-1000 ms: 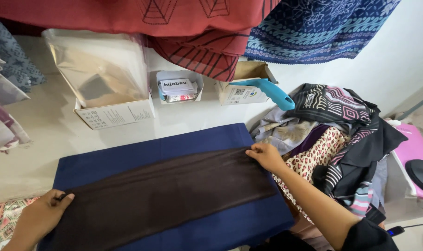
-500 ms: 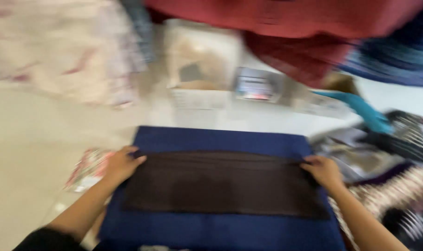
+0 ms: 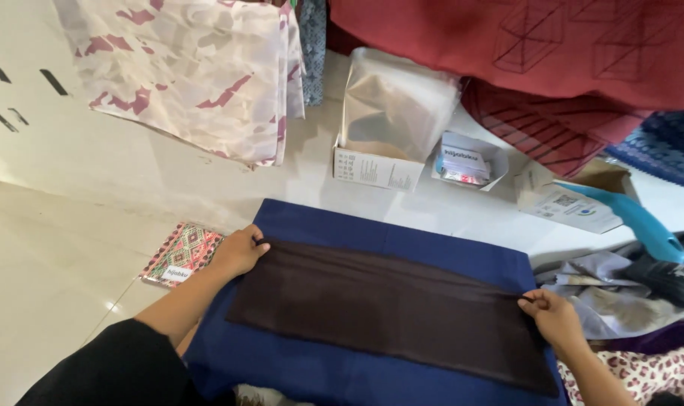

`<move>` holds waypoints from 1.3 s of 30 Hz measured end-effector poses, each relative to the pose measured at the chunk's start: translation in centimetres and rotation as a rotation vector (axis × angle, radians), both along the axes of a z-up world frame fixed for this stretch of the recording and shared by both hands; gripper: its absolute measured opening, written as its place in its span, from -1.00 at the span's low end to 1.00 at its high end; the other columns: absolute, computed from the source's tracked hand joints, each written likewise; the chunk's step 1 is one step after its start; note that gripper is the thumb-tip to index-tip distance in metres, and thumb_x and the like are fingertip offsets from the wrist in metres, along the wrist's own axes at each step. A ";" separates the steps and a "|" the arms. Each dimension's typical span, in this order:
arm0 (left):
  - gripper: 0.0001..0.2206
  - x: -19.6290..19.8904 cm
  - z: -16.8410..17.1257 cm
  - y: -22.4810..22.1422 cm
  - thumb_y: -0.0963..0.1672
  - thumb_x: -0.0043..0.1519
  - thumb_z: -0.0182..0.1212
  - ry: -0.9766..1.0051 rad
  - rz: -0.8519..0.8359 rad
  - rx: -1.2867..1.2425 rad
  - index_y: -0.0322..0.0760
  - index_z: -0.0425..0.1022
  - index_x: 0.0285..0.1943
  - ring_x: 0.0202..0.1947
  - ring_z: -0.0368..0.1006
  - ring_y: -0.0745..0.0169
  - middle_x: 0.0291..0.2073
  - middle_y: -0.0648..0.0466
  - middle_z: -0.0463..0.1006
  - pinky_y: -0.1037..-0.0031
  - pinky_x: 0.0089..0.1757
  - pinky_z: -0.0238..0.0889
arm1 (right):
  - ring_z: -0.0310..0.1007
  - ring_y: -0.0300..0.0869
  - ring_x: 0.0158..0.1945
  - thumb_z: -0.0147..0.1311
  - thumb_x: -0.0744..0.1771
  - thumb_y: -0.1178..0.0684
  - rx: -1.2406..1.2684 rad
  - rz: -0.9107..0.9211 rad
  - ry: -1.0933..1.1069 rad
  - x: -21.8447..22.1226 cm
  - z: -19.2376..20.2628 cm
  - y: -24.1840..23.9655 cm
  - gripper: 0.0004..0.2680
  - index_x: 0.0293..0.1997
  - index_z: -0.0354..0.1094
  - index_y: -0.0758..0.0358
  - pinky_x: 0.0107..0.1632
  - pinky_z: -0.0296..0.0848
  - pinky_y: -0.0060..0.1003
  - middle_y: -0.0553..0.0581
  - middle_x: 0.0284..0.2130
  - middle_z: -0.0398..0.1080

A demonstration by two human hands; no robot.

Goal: Folding a brown fabric garment and using a lint roller to clean it on a workspace on the floor.

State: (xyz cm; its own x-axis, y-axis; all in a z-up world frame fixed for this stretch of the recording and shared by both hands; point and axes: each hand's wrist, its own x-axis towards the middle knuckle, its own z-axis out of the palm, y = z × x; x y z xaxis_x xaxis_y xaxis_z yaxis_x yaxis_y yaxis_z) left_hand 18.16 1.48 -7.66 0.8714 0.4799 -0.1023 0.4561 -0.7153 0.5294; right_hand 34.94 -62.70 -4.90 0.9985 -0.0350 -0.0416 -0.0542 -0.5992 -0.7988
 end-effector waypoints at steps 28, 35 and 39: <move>-0.81 -15.5 23.9 -7.5 -0.19 0.24 0.35 -0.708 0.155 -0.348 -0.26 0.68 0.03 -0.29 0.40 0.30 -0.27 0.04 0.59 0.48 -0.20 0.28 | 0.33 -0.23 -0.34 0.06 0.37 0.37 0.261 0.076 -0.588 -13.7 18.6 -1.9 -0.84 -0.01 0.51 0.36 -0.27 0.29 -0.41 0.15 -0.32 0.47; -0.88 -12.8 19.8 -4.5 -0.25 0.24 0.32 -0.686 0.067 -0.492 -0.35 0.57 -0.07 -0.23 0.40 0.29 -0.27 0.02 0.57 0.48 -0.14 0.25 | 0.21 -0.24 -0.46 0.08 0.34 0.36 0.209 0.048 -0.465 -12.8 17.3 -2.0 -0.84 -0.05 0.54 0.39 -0.39 0.15 -0.40 0.15 -0.43 0.45; -0.83 -8.0 15.0 -2.0 -0.18 0.21 0.41 -0.690 0.054 -0.477 -0.16 0.58 -0.05 -0.35 0.37 0.33 -0.35 0.05 0.61 0.54 -0.25 0.17 | 0.46 -0.20 -0.24 0.20 0.27 0.40 0.279 0.013 -0.492 -8.6 13.2 -1.1 -0.79 -0.10 0.59 0.26 -0.06 0.48 -0.27 0.21 -0.34 0.54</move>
State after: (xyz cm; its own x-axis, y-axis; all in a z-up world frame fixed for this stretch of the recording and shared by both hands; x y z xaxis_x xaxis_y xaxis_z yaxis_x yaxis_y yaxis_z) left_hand 10.17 -0.55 7.33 0.7899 0.5630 0.2432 -0.0543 -0.3308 0.9421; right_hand 26.32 -63.82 8.33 0.9028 -0.0775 0.4230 0.3704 -0.3595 -0.8565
